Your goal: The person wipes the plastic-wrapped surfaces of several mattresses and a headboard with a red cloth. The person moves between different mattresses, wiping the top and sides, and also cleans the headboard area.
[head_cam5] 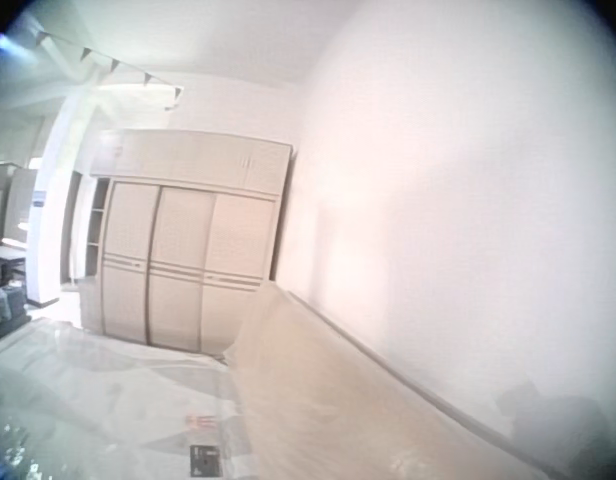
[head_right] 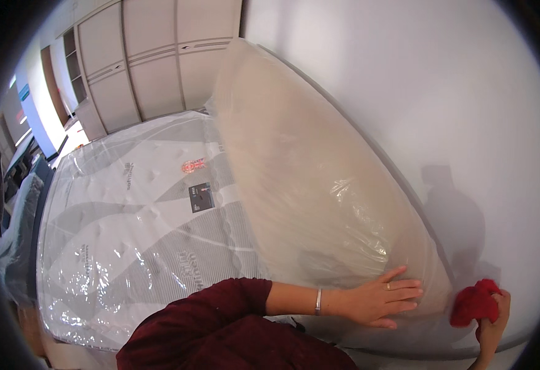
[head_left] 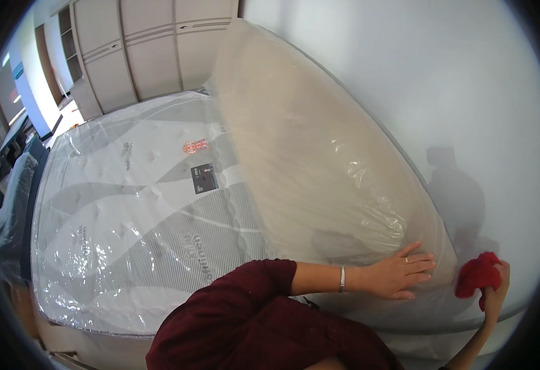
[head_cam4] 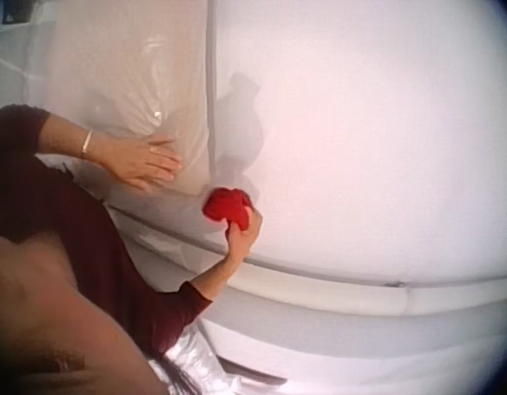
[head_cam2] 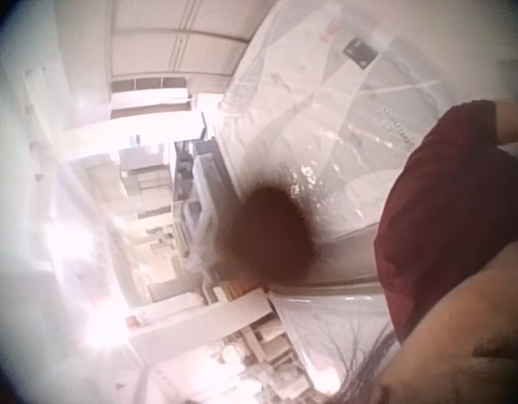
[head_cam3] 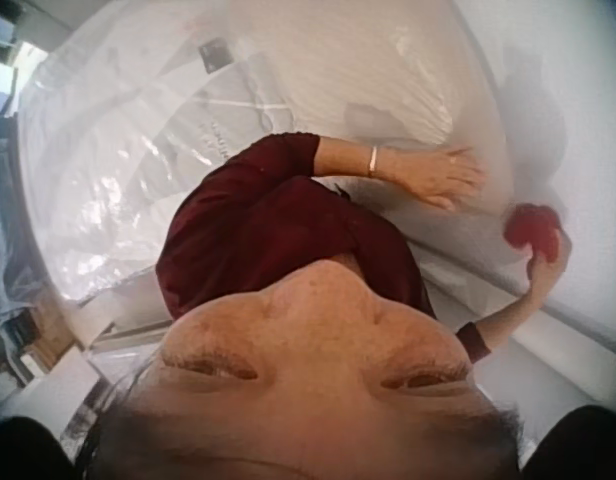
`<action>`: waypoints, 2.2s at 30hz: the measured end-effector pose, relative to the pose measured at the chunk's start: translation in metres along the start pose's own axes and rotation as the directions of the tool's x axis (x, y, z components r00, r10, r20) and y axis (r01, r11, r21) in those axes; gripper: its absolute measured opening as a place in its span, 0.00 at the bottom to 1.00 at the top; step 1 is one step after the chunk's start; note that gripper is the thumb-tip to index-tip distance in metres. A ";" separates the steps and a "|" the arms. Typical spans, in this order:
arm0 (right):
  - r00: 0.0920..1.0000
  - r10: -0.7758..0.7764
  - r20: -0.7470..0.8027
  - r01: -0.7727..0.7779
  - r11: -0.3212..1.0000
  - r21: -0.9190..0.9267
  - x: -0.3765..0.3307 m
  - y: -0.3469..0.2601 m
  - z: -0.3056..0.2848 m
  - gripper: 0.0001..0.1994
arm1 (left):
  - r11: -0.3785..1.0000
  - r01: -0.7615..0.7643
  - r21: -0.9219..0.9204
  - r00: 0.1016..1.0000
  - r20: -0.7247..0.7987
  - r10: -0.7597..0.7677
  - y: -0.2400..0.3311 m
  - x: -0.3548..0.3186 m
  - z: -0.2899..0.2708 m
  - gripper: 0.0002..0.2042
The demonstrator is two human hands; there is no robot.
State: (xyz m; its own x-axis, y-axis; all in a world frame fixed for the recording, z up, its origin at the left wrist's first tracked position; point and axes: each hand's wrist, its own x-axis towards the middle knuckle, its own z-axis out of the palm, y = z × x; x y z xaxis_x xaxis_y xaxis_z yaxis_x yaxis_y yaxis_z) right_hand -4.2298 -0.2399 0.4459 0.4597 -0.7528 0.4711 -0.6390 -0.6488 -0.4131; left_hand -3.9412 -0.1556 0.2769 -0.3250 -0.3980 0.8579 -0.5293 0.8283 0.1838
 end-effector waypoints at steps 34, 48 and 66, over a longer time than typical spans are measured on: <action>0.215 0.216 -0.952 -0.443 0.890 0.102 -0.394 -0.240 -0.266 0.16 | 0.734 0.210 -0.646 0.959 -0.009 -0.283 0.159 0.012 0.036 0.19; 0.940 0.027 -0.340 -0.158 0.918 -0.364 -0.434 -0.135 -0.138 0.22 | 0.711 0.200 -0.674 0.914 0.390 0.112 0.384 0.040 0.139 0.52; 0.021 0.444 -0.896 -0.999 0.051 0.002 -0.698 0.127 -0.444 0.26 | 0.909 0.077 -0.411 0.996 0.078 -0.049 0.386 0.011 0.171 0.56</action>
State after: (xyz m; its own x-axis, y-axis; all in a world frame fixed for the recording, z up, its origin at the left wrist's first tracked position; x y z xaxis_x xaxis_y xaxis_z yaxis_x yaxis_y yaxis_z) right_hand -4.9059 0.2524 0.4109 -0.8262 -0.2042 0.5250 -0.4909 0.7182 -0.4931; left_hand -4.2831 0.0927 0.2756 -0.3588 -0.4675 0.8079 -0.1839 0.8840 0.4299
